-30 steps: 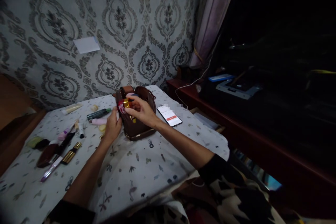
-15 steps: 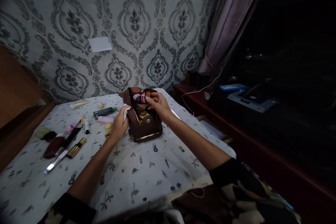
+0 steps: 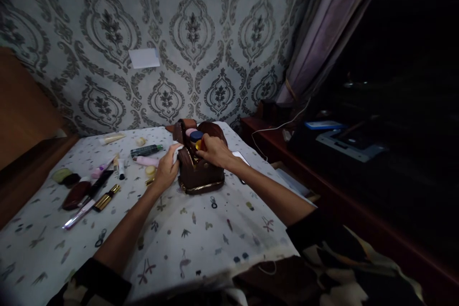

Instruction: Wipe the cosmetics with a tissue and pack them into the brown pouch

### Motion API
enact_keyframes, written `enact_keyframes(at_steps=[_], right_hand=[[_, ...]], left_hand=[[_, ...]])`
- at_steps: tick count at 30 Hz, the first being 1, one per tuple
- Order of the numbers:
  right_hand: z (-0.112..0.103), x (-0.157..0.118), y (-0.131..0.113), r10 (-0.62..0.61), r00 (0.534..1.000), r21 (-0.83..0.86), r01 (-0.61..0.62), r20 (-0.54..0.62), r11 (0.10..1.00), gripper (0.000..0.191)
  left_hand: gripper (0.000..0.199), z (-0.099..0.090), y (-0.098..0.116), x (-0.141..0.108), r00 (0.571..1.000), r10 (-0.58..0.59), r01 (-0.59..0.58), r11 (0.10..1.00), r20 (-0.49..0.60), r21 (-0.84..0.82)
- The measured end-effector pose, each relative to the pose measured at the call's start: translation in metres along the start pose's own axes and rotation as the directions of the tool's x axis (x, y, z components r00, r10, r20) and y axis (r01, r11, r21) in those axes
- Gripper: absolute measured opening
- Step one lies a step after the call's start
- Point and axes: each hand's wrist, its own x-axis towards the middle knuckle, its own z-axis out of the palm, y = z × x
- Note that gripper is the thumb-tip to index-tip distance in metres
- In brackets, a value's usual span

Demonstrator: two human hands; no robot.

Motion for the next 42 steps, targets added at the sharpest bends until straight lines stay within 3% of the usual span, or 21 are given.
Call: enact_keyframes(at_steps=[12,21,28,42], right_hand=[[0.005,0.017,-0.005,-0.021,0.996,-0.231,0.040,0.084,0.972,0.032],[0.009,0.019,-0.003,-0.030,0.998,-0.241,0.042,0.050,0.970,0.027],[0.009,0.021,0.003,-0.070,0.994,-0.235,0.089,0.087,0.968,0.040],[0.011,0.019,-0.001,-0.061,0.995,-0.223,0.076,0.073,0.972,0.021]], left_hand=[[0.050,0.001,-0.002,-0.001,1.000,-0.004,0.004,1.000,0.009,-0.004],[0.049,0.001,-0.002,0.000,1.000,0.007,-0.007,1.000,0.003,-0.014],[0.048,0.000,0.000,-0.001,1.000,-0.011,0.012,1.000,0.008,-0.011],[0.053,0.003,-0.005,-0.002,1.000,0.006,-0.006,1.000,-0.008,-0.015]])
